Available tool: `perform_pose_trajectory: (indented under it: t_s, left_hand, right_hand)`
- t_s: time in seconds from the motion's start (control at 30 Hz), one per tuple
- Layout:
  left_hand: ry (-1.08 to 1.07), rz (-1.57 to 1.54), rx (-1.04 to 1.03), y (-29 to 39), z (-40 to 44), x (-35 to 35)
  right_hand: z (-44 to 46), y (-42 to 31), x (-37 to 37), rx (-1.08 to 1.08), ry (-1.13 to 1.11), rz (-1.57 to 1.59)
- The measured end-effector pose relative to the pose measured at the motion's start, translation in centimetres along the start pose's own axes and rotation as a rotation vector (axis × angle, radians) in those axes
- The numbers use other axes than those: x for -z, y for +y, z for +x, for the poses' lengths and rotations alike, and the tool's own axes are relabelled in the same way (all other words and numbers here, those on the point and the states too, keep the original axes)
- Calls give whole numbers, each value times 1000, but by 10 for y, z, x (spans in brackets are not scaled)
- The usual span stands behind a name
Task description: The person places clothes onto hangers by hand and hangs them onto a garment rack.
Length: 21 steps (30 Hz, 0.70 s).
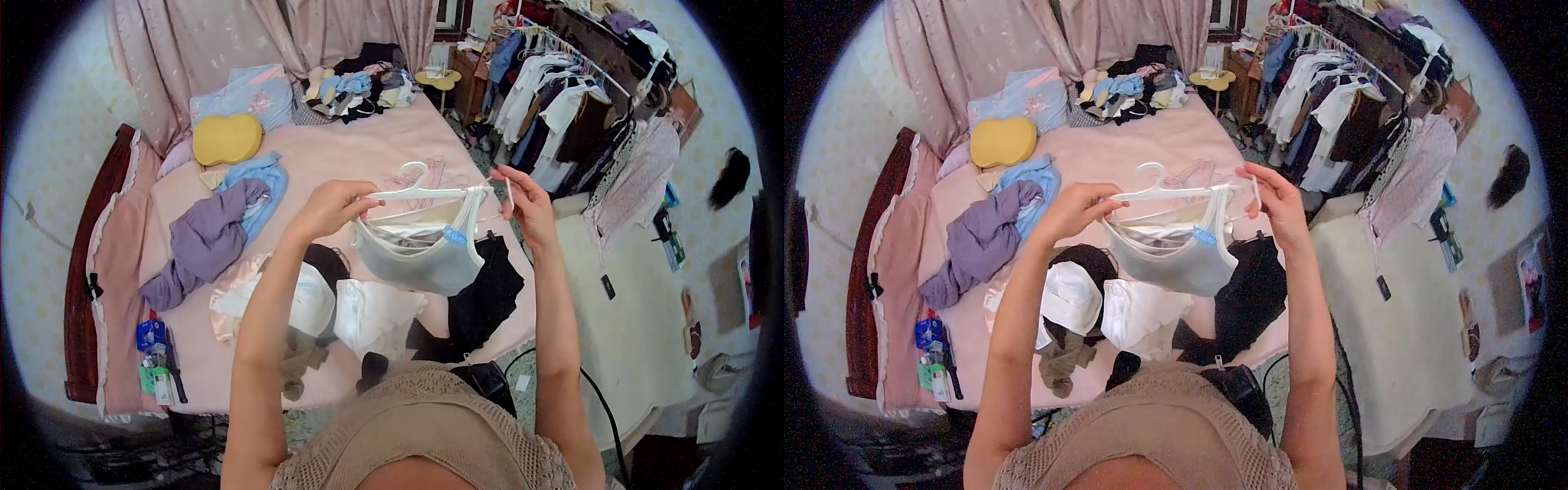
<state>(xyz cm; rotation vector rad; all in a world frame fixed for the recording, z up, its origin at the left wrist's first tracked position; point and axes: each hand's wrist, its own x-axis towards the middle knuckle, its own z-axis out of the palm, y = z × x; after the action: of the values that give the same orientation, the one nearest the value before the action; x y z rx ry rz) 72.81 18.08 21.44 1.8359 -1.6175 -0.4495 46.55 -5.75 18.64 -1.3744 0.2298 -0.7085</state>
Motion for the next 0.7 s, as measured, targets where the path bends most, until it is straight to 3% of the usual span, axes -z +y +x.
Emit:
perform_pose_trajectory:
  t_s: [0.1, 0.17, 0.23, 0.3, 0.4, 0.47, 0.57, 0.63, 0.7]
  left_hand:
    - [-35, 24, -7, 2, 2, -6]
    - [39, 52, -72, 1, 3, -11]
    - [54, 46, -58, 1, 4, -12]
    - [69, 38, -45, 0, 6, -13]
    - [134, 125, -208, -2, 9, -15]
    - [215, 249, -311, -4, 12, -19]
    - [247, 239, -303, -11, 16, -24]
    - [218, 200, -270, -9, 16, -25]
    - [193, 168, -239, -11, 18, -25]
  right_hand:
    - [2, -11, -26, 9, -185, -244]
    - [1, -13, -39, -19, -196, -281]
    - [-1, -14, -44, 43, -226, -973]
    - [-6, -15, -51, 127, -153, -1041]
    - [-11, -15, -55, 243, -48, -1228]
    - [-12, -14, -51, 473, -63, -1447]
    - [-9, -4, -42, 587, -104, -1335]
    - [-15, 7, -43, 434, -135, -1170]
    - [-25, 13, -45, 151, -11, -997]
